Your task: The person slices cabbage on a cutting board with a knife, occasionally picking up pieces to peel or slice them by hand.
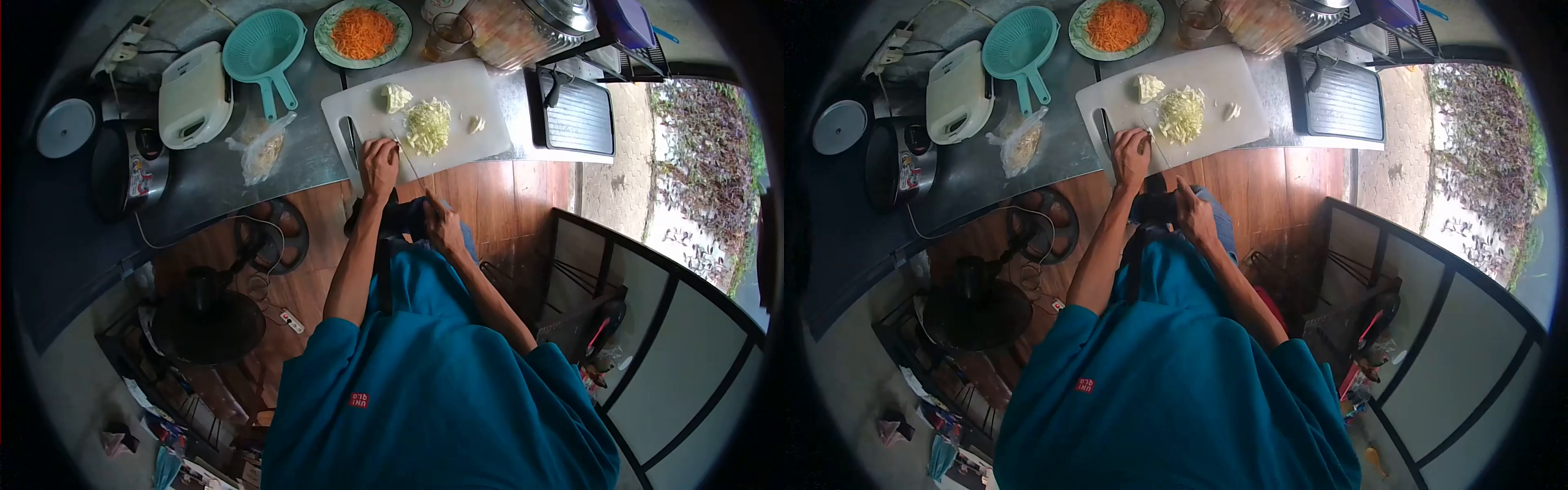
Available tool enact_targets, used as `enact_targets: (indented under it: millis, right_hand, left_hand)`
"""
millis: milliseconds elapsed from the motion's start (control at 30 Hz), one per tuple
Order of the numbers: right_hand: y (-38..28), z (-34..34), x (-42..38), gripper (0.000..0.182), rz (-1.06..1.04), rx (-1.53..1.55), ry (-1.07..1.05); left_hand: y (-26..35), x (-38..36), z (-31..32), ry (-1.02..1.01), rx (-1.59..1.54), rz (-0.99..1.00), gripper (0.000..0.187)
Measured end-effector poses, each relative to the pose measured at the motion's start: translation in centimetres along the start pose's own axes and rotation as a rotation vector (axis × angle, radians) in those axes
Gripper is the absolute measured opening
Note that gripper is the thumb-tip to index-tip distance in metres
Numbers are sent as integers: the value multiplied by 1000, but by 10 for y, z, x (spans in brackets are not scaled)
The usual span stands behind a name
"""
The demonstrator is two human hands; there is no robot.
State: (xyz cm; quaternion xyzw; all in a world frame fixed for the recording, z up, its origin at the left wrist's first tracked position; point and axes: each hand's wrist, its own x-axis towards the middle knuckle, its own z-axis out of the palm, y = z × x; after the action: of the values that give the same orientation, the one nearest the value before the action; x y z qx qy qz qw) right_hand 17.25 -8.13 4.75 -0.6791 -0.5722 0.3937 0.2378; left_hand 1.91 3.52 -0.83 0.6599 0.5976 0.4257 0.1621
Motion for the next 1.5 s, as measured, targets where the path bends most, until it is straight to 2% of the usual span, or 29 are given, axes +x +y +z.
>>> enact_targets:
  millis: [100,300,467,600,700,800,1000,1067,1300,1367,1500]
  right_hand:
    - [-4,2,1,39,-37,-43,4]
    - [-5,0,1,38,13,-34,-28]
    - [1,13,14,41,-7,-154,-24]
    - [7,13,19,41,1,-146,-16]
    - [12,9,20,41,-6,9,51]
    - [6,-4,18,40,62,3,17]
    - [2,-8,12,41,17,8,-37]
    - [17,3,13,40,-163,-23,72]
    - [-2,12,11,35,-32,-48,65]
    - [-9,9,18,35,79,-109,5]
    - [11,13,21,36,-23,-123,68]
  left_hand:
    - [2,-6,2,37,72,-29,10]
    - [-4,-7,1,0,22,9,11]
    - [-3,-11,3,-1,73,43,14]
    - [3,-17,-1,-26,118,26,17]
    - [7,-16,-11,-59,239,30,18]
    - [3,-12,-4,-57,195,72,16]
    - [3,-3,5,-32,133,79,14]
    - [3,-3,7,-31,114,73,13]
    - [5,3,6,-57,159,104,9]
    - [7,1,5,-43,179,103,8]
    - [7,3,7,7,149,75,6]
